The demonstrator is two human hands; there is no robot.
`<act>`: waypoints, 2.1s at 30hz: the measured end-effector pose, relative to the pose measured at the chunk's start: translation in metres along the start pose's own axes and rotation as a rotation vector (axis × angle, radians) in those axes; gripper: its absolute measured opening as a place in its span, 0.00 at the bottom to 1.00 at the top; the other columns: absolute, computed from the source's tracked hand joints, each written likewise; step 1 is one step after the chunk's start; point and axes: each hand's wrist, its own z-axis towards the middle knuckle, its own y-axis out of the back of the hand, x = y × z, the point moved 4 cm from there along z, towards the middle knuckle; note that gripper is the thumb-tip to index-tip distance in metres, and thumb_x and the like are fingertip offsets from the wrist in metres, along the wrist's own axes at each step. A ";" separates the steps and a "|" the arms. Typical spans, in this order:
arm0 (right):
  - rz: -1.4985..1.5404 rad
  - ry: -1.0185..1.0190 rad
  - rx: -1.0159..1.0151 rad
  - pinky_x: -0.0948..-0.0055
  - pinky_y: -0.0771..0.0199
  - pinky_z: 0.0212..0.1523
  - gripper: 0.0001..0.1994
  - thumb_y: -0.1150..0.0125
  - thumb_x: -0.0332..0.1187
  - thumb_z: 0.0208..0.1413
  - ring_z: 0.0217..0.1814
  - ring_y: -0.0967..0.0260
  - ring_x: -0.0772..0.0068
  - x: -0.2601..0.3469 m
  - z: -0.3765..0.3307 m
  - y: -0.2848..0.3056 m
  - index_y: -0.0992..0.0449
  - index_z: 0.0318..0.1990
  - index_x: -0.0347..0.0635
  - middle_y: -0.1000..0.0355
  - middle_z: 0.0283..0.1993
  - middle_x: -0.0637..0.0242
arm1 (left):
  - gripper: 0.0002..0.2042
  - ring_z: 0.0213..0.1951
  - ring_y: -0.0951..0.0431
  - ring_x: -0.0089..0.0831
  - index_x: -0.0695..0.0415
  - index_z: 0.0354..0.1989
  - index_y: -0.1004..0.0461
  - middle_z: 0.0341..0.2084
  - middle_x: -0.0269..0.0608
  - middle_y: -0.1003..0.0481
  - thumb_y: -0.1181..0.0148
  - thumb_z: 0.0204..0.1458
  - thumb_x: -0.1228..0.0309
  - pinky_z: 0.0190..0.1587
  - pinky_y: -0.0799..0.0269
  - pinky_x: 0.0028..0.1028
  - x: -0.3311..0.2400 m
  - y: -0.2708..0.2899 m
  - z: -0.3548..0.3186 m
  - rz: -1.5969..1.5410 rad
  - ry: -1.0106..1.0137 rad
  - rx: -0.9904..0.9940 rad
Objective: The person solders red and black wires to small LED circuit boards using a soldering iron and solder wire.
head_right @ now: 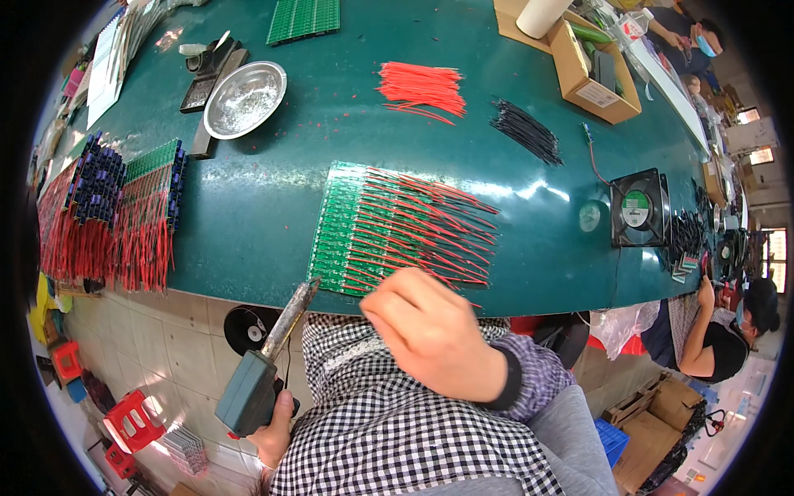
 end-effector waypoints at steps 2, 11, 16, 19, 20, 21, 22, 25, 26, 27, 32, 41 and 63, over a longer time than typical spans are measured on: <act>-0.008 -0.011 0.002 0.66 0.26 0.33 0.06 0.34 0.20 0.48 0.34 0.28 0.61 -0.011 -0.002 -0.021 0.25 0.33 0.36 0.30 0.33 0.62 | 0.10 0.28 0.23 0.35 0.65 0.35 0.22 0.28 0.45 0.23 0.31 0.43 0.77 0.32 0.27 0.31 -0.005 -0.001 0.001 0.034 -0.078 0.049; -0.027 -0.056 -0.007 0.66 0.26 0.33 0.05 0.35 0.21 0.49 0.34 0.29 0.61 -0.024 -0.005 -0.043 0.26 0.32 0.36 0.33 0.32 0.61 | 0.10 0.27 0.24 0.35 0.66 0.33 0.22 0.27 0.45 0.24 0.32 0.40 0.81 0.30 0.29 0.31 -0.002 -0.002 -0.002 0.033 -0.081 0.077; -0.075 -0.031 -0.002 0.66 0.26 0.33 0.06 0.35 0.21 0.48 0.34 0.30 0.61 -0.024 -0.004 -0.044 0.27 0.31 0.36 0.33 0.32 0.61 | 0.10 0.27 0.23 0.37 0.66 0.32 0.22 0.27 0.46 0.23 0.32 0.39 0.82 0.30 0.28 0.31 -0.003 -0.003 0.000 0.006 -0.039 0.103; -0.082 -0.023 -0.007 0.66 0.26 0.33 0.06 0.35 0.21 0.48 0.33 0.30 0.61 -0.024 -0.004 -0.045 0.27 0.31 0.36 0.33 0.31 0.61 | 0.10 0.27 0.23 0.37 0.66 0.32 0.22 0.27 0.46 0.23 0.32 0.39 0.82 0.30 0.28 0.31 -0.001 -0.004 0.001 -0.016 -0.024 0.103; -0.082 -0.023 -0.007 0.66 0.26 0.33 0.06 0.35 0.21 0.48 0.33 0.30 0.61 -0.023 -0.004 -0.045 0.27 0.31 0.36 0.33 0.31 0.61 | 0.10 0.27 0.23 0.37 0.66 0.32 0.22 0.27 0.46 0.23 0.32 0.39 0.81 0.30 0.28 0.30 -0.001 -0.005 0.001 -0.025 -0.051 0.106; -0.083 -0.023 -0.005 0.65 0.27 0.33 0.06 0.35 0.21 0.48 0.34 0.30 0.61 -0.023 -0.003 -0.044 0.27 0.31 0.36 0.33 0.31 0.61 | 0.10 0.27 0.23 0.37 0.66 0.32 0.22 0.27 0.46 0.23 0.32 0.39 0.81 0.30 0.28 0.30 0.000 -0.005 0.001 -0.025 -0.050 0.106; -0.085 -0.023 -0.004 0.65 0.27 0.33 0.06 0.35 0.21 0.48 0.34 0.30 0.61 -0.023 -0.003 -0.044 0.27 0.31 0.36 0.33 0.31 0.61 | 0.10 0.26 0.23 0.37 0.66 0.32 0.22 0.27 0.46 0.23 0.32 0.39 0.81 0.29 0.28 0.30 -0.001 -0.005 0.001 -0.025 -0.068 0.107; -0.096 -0.023 0.002 0.65 0.27 0.33 0.06 0.35 0.21 0.47 0.34 0.30 0.61 -0.023 -0.004 -0.045 0.27 0.31 0.36 0.34 0.31 0.61 | 0.10 0.26 0.23 0.36 0.66 0.32 0.22 0.26 0.46 0.24 0.32 0.39 0.81 0.28 0.29 0.30 -0.002 -0.005 0.000 -0.019 -0.064 0.108; -0.096 -0.023 0.002 0.65 0.27 0.33 0.06 0.35 0.21 0.47 0.34 0.30 0.61 -0.023 -0.004 -0.045 0.27 0.31 0.36 0.34 0.31 0.61 | 0.10 0.25 0.23 0.36 0.66 0.32 0.22 0.26 0.46 0.24 0.32 0.39 0.81 0.28 0.29 0.30 -0.001 -0.004 0.000 -0.012 -0.042 0.108; -0.098 -0.022 0.004 0.65 0.27 0.33 0.06 0.35 0.21 0.47 0.34 0.30 0.61 -0.023 -0.005 -0.045 0.27 0.31 0.36 0.34 0.31 0.61 | 0.10 0.25 0.23 0.36 0.66 0.32 0.22 0.26 0.46 0.24 0.32 0.39 0.81 0.28 0.29 0.30 -0.001 -0.004 -0.001 -0.012 -0.042 0.109; -0.094 -0.019 -0.007 0.65 0.27 0.33 0.06 0.35 0.21 0.47 0.34 0.31 0.60 -0.022 -0.006 -0.046 0.27 0.31 0.36 0.34 0.31 0.61 | 0.09 0.24 0.25 0.35 0.65 0.31 0.22 0.25 0.44 0.25 0.31 0.40 0.78 0.26 0.31 0.29 0.007 0.002 -0.007 0.057 -0.085 0.108; -0.105 -0.024 -0.005 0.65 0.26 0.33 0.06 0.35 0.22 0.48 0.34 0.30 0.61 -0.026 -0.003 -0.044 0.27 0.31 0.37 0.34 0.31 0.61 | 0.11 0.27 0.24 0.31 0.65 0.34 0.22 0.28 0.41 0.24 0.30 0.42 0.77 0.31 0.28 0.29 0.007 -0.001 -0.006 -0.129 0.042 -0.015; -0.334 -0.103 0.182 0.61 0.34 0.50 0.20 0.34 0.40 0.57 0.49 0.36 0.53 -0.092 0.067 -0.001 0.25 0.52 0.36 0.33 0.44 0.57 | 0.09 0.30 0.24 0.23 0.64 0.34 0.23 0.28 0.36 0.21 0.29 0.48 0.78 0.35 0.28 0.27 -0.056 -0.041 0.158 -0.361 -0.358 -0.366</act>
